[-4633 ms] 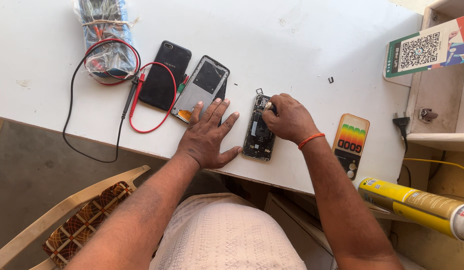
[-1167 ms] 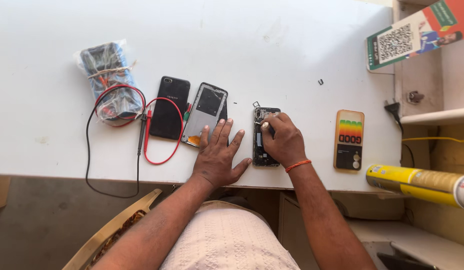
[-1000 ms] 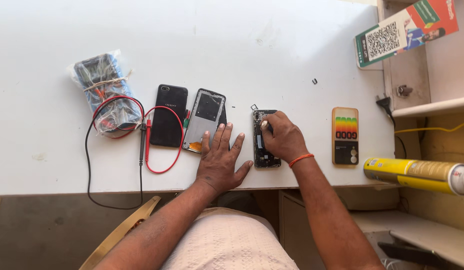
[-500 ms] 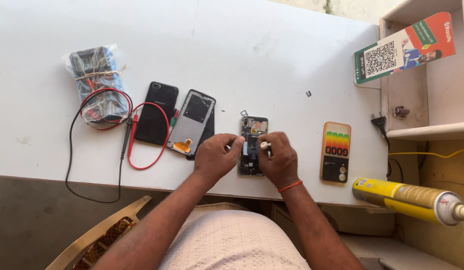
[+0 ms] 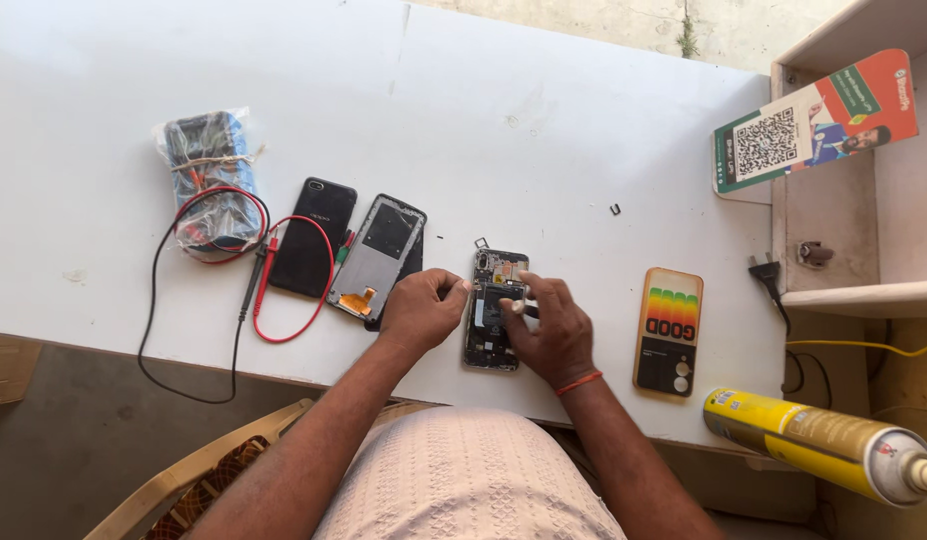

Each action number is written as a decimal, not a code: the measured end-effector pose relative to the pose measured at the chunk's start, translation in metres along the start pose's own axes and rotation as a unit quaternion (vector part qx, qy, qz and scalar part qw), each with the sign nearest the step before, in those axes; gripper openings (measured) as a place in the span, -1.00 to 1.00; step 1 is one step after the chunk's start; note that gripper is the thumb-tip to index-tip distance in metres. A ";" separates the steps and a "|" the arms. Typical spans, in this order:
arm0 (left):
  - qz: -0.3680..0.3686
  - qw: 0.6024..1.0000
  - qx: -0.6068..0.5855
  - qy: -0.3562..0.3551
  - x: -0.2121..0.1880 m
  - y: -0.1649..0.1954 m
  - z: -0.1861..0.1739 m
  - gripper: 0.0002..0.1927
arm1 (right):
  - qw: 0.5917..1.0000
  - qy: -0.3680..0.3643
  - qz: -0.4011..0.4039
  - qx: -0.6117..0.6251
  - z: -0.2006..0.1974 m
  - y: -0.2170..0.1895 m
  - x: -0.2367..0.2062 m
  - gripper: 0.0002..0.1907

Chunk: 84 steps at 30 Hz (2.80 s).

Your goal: The person uses a screwdriver to remove screws from a disassembled smartphone on a white table. They then use their fingers to lift and remove a small internal component from the phone's chassis. The person continues to manipulate the phone's internal parts with the screwdriver and their fingers.

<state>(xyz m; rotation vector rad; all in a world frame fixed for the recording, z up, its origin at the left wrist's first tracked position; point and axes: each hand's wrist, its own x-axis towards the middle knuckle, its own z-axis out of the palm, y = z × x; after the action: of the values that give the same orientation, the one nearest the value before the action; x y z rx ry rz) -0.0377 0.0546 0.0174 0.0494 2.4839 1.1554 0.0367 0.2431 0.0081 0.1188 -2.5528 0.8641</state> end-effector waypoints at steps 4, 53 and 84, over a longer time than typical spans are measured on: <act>-0.014 0.999 0.034 -0.001 0.010 0.006 -0.002 -0.69 | 0.997 -0.038 0.048 -0.035 0.000 0.007 0.000 -0.70; -0.031 0.995 0.081 -0.058 0.025 0.025 -0.006 -0.67 | 0.993 -0.061 0.003 -0.099 0.002 0.004 0.002 -0.65; -0.004 0.999 0.015 -0.050 0.016 0.020 -0.008 -0.73 | 0.966 -0.245 -0.025 -0.083 -0.016 0.008 0.020 -0.35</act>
<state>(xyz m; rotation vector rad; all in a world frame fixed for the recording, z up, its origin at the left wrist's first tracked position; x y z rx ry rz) -0.0582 0.0655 0.0314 0.1037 2.4117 1.0868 0.0231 0.2603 0.0234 0.3852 -3.0516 0.6579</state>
